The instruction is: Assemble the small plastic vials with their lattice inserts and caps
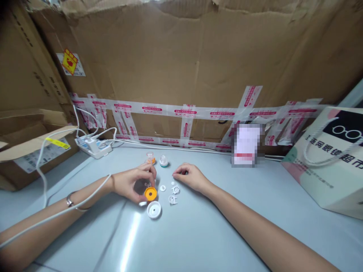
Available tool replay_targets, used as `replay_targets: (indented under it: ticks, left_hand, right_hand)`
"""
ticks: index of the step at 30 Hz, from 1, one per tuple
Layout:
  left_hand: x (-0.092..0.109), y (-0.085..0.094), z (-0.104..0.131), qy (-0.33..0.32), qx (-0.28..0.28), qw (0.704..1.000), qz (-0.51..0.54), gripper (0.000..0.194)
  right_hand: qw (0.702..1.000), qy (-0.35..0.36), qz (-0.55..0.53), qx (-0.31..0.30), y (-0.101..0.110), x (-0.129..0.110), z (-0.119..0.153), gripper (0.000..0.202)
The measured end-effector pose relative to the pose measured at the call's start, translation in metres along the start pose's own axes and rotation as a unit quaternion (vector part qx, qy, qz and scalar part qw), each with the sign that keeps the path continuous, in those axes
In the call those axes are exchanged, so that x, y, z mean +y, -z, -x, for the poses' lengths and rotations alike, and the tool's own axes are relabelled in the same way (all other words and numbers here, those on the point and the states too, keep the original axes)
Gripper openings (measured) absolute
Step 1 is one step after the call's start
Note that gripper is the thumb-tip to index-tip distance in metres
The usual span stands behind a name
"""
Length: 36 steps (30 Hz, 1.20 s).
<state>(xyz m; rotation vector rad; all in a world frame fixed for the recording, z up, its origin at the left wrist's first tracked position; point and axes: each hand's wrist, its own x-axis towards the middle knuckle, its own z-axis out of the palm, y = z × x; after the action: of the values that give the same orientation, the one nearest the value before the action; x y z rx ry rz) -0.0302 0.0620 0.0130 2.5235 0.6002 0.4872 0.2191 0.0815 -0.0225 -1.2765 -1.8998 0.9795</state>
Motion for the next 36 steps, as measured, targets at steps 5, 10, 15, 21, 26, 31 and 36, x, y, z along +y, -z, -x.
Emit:
replay_targets:
  ticks: [5, 10, 15, 21, 26, 31, 36]
  left_hand:
    - [0.000, -0.003, 0.000, 0.005, -0.020, 1.000, -0.024, 0.033]
    - [0.002, 0.000, 0.001, 0.005, 0.008, 1.000, 0.002, 0.027]
    - [-0.006, 0.004, 0.000, 0.046, 0.081, 0.995, 0.018, 0.020]
    - [-0.020, -0.006, -0.001, 0.117, 0.125, 0.985, 0.028, 0.035]
    - [-0.018, -0.009, -0.002, 0.116, 0.111, 0.986, 0.041, 0.034]
    - [-0.017, -0.008, -0.002, 0.115, 0.092, 0.987, 0.066, 0.031]
    - [-0.019, -0.010, -0.002, 0.136, 0.099, 0.979, 0.116, 0.030]
  right_hand:
    - [0.999, -0.012, -0.030, 0.011, 0.001, 0.000, 0.001, 0.013]
    - [0.994, -0.038, -0.087, 0.046, 0.001, -0.004, 0.003, 0.017]
    - [0.978, -0.056, -0.163, 0.119, 0.004, -0.001, 0.001, 0.022]
    - [0.955, -0.056, -0.249, 0.149, 0.008, 0.007, -0.004, 0.024]
    - [0.950, -0.057, -0.273, 0.142, 0.007, 0.008, -0.003, 0.022]
    - [0.944, -0.059, -0.294, 0.139, 0.006, 0.008, -0.003, 0.021]
    - [0.930, -0.077, -0.335, 0.134, 0.009, 0.005, -0.003, 0.015]
